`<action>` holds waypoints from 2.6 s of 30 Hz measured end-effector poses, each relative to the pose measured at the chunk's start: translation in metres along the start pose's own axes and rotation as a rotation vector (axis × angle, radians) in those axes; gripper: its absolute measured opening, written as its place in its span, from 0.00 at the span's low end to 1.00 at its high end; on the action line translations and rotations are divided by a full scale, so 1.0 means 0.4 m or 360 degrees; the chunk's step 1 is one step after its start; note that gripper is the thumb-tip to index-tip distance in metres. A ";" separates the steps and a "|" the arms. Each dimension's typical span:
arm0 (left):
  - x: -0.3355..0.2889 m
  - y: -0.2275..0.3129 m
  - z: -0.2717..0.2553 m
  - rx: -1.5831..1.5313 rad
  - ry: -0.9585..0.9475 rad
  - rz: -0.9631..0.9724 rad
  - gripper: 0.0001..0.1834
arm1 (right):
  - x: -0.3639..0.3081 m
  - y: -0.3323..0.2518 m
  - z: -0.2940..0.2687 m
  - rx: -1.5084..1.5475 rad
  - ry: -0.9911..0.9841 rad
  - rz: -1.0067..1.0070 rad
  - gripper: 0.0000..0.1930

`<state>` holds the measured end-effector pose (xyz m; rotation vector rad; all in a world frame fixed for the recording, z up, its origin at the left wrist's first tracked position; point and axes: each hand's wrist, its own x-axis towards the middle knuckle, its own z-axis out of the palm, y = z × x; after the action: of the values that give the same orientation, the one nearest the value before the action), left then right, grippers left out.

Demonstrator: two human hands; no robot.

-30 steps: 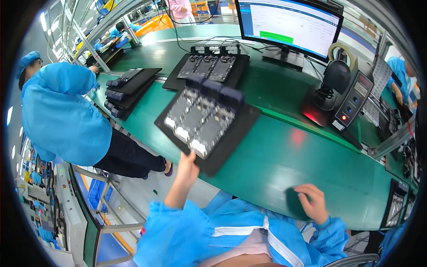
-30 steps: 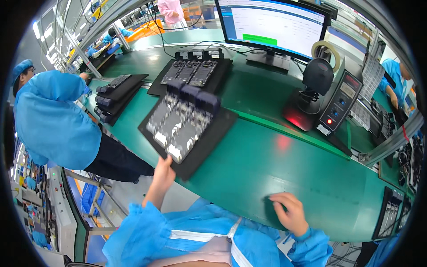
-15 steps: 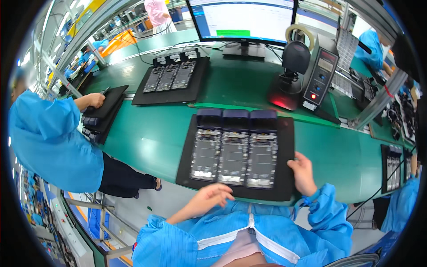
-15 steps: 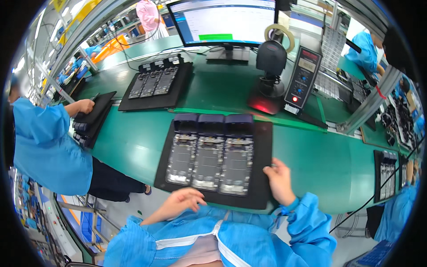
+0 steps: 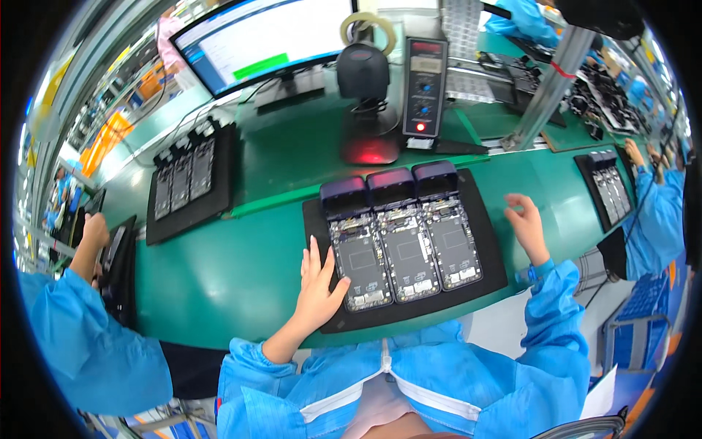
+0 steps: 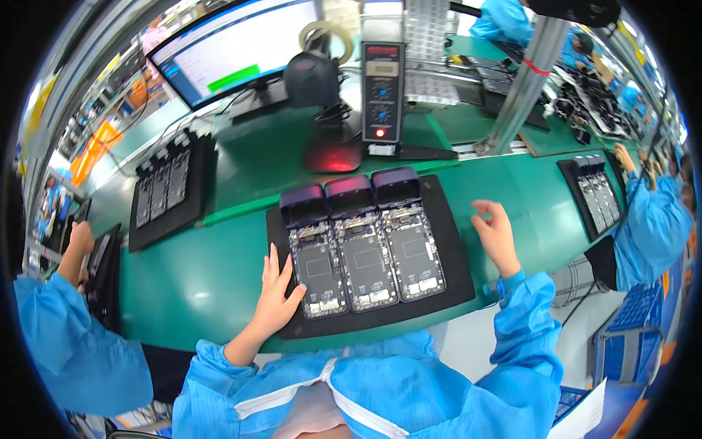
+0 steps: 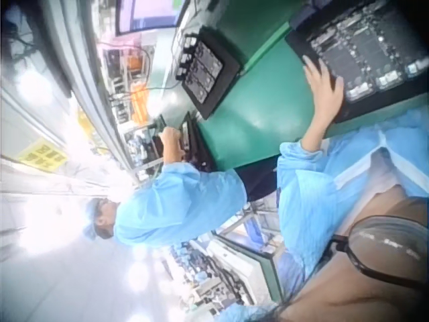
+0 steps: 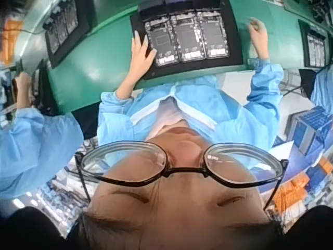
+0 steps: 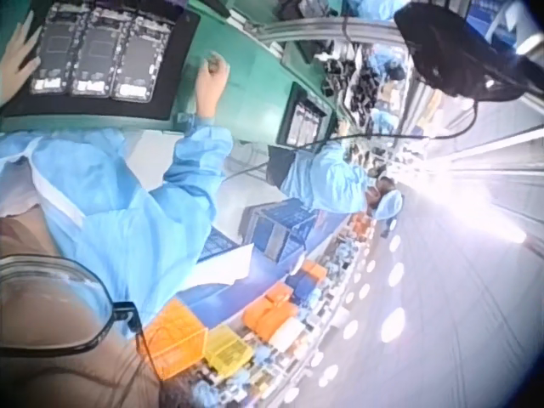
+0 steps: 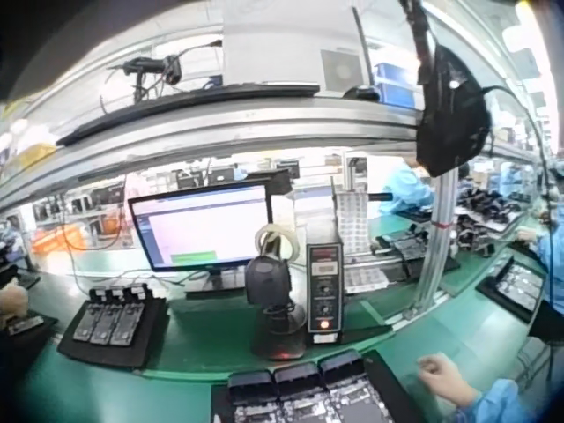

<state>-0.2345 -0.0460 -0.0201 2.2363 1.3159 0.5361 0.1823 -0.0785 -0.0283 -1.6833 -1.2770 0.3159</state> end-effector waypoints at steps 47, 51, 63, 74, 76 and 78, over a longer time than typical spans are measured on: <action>0.456 0.086 -0.126 -0.2788 0.0665 -0.0003 0.09 | 0.206 -0.519 0.084 0.1662 -0.0523 -0.0621 0.15; 0.444 0.094 -0.128 -0.2787 0.0693 0.0025 0.10 | 0.197 -0.524 0.083 0.1582 -0.0525 -0.0682 0.15; 0.171 0.184 -0.089 -0.0963 0.0473 0.0363 0.28 | 0.037 -0.615 0.196 0.1536 -0.1205 -0.0580 0.15; 0.161 0.158 -0.065 -0.1058 0.0500 0.0400 0.27 | 0.013 -0.618 0.221 0.1321 -0.1091 -0.0607 0.18; 0.163 0.149 -0.061 -0.0730 0.0632 0.0410 0.27 | 0.025 -0.624 0.213 0.1467 -0.1104 -0.0420 0.21; 0.145 0.149 -0.055 -0.0741 0.0767 0.0424 0.26 | 0.044 -0.599 0.236 0.1420 -0.0988 -0.0543 0.19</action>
<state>-0.1789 -0.0150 0.0378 1.9545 0.9589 1.3925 -0.0182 -0.0169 0.1219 -0.6011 -1.5046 1.0717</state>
